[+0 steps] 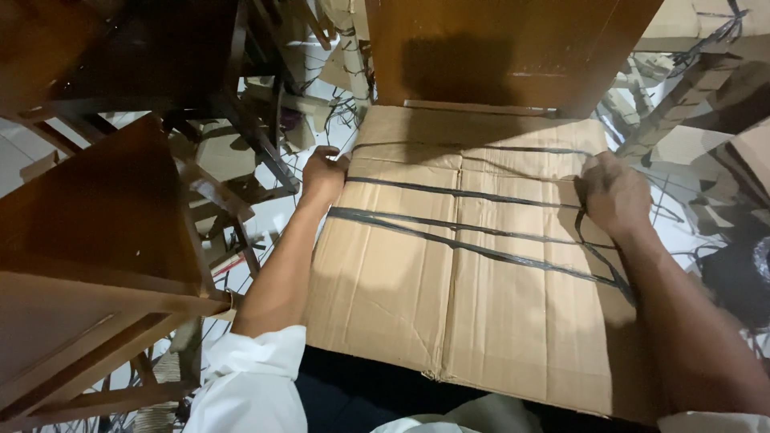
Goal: Tying a piece of cardboard onto a wooden chair seat using black plastic strips to protect it.
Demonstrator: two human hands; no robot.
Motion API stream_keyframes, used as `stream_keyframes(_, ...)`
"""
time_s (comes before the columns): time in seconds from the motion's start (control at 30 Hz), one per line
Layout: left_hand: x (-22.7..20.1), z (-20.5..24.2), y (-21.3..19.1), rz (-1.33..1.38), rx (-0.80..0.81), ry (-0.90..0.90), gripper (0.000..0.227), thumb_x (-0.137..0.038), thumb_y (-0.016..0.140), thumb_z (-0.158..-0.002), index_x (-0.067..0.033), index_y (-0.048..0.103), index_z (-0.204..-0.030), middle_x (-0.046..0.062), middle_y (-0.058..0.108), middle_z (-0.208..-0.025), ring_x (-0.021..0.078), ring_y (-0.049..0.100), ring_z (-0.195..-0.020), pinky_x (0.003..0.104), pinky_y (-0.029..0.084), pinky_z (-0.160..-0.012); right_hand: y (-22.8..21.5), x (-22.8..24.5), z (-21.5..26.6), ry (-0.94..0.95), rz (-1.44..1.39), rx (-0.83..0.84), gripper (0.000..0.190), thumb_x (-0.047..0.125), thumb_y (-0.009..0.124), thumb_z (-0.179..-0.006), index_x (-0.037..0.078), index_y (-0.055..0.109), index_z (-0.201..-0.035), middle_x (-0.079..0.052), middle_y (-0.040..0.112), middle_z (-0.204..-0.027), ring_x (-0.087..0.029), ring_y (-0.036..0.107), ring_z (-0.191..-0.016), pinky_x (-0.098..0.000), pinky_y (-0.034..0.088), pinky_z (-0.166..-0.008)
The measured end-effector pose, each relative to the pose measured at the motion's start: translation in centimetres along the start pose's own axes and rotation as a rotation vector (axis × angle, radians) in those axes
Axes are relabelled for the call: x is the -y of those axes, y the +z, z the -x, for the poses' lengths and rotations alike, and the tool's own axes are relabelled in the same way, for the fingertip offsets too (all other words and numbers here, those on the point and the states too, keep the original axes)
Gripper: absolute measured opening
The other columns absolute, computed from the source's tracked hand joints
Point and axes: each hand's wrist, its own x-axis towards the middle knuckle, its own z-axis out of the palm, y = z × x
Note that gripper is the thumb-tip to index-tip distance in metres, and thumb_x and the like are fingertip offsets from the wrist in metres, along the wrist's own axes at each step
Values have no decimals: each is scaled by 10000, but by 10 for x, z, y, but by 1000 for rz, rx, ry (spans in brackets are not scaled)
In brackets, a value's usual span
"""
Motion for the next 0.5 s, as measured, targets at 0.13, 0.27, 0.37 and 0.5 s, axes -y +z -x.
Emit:
stream_keyframes(0.13, -2, 52, -20, -91, 21, 410, 285, -320, 630, -937, -138, 635, -1156, 59, 710, -1118, 228, 662, -962, 334, 497, -789, -9, 6, 9, 99, -321, -130, 484, 328, 403, -1211, 27, 560, -867, -178, 654, -886, -351, 585, -826, -506, 432, -715)
stream_keyframes(0.27, 9, 107, -33, -256, 133, 1111, 85, -104, 644, -918, -142, 719, -929, 50, 716, -1126, 293, 596, -1064, 430, 448, -880, 6, -12, 1, 20, -230, -184, 451, 330, 385, -1166, 29, 578, -892, -205, 669, -903, -406, 591, -828, -538, 393, -683)
stream_keyframes(0.37, 7, 144, -27, -518, 313, 1072, 296, -230, 685, -914, -183, 702, -1205, 33, 659, -1331, 243, 514, -1345, 573, 179, -1269, 11, -20, -5, -58, -103, -197, 483, 314, 392, -1190, -20, 589, -902, -269, 666, -890, -474, 602, -781, -569, 417, -640)
stream_keyframes(0.5, 9, 150, -22, -679, 364, 945, 408, -434, 635, -943, -226, 689, -1290, 35, 539, -1450, 288, 453, -1369, 685, 399, -995, -1, -3, 2, -13, -85, -131, 397, 259, 426, -1091, -32, 564, -859, -267, 654, -860, -482, 601, -775, -565, 418, -653)
